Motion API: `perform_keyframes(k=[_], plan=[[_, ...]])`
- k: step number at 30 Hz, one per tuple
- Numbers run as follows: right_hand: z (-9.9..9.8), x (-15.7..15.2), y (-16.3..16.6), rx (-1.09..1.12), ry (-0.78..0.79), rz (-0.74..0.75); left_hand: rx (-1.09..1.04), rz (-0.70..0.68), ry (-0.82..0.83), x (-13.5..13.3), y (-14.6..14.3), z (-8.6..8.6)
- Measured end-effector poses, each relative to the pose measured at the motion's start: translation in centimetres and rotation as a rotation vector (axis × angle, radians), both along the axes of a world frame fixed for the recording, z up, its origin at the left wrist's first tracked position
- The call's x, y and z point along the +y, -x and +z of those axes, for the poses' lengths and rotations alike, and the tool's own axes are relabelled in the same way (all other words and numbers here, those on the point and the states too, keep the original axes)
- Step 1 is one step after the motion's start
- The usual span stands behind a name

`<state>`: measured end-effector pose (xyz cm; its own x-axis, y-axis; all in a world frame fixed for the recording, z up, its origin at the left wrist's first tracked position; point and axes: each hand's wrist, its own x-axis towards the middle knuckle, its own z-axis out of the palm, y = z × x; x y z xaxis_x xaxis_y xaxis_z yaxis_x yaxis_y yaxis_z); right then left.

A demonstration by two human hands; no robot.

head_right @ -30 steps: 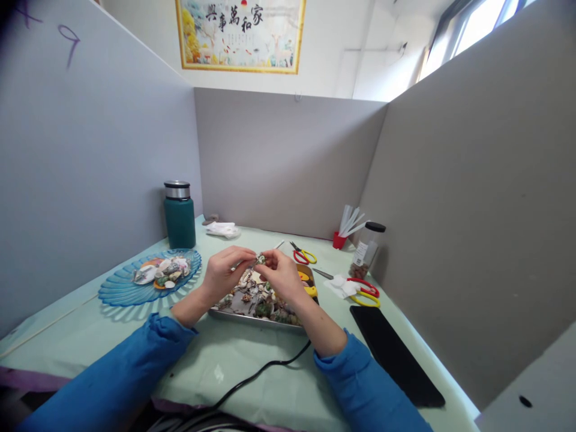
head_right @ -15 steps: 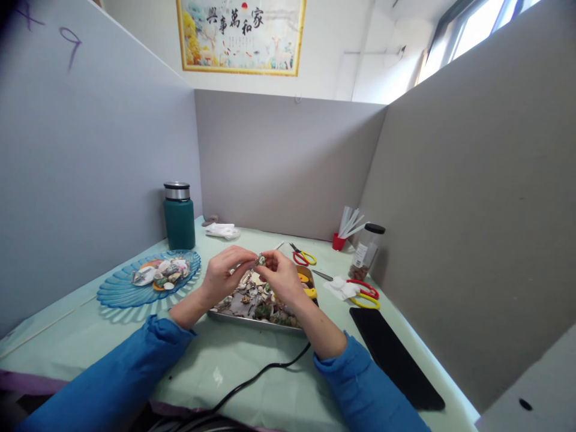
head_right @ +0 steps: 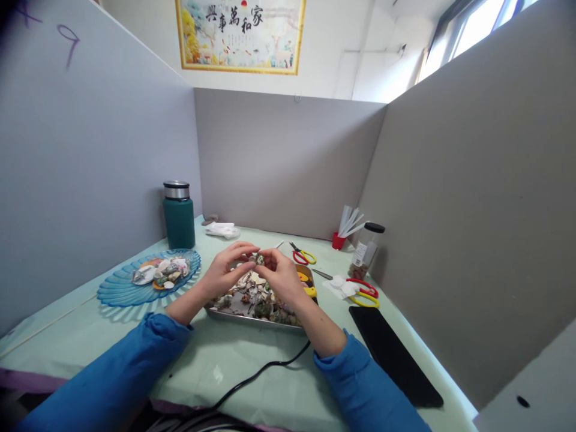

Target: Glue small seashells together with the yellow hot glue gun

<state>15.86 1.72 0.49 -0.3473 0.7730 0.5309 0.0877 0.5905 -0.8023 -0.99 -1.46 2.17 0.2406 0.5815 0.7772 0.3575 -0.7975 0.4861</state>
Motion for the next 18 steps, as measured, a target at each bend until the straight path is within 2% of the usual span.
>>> perform_keyframes(k=[7,12,18], plan=[[0.4,-0.4,0.1,0.043,0.039,0.083,-0.102,-0.061,0.102,0.2,0.1,0.0],[1.0,-1.0,0.0,0.088,0.076,0.162,-0.135,-0.065,0.113,0.4,0.3,-0.1],[0.9,-0.9,0.1,0.144,0.068,0.141,-0.15,-0.091,0.113,0.7,0.4,-0.3]])
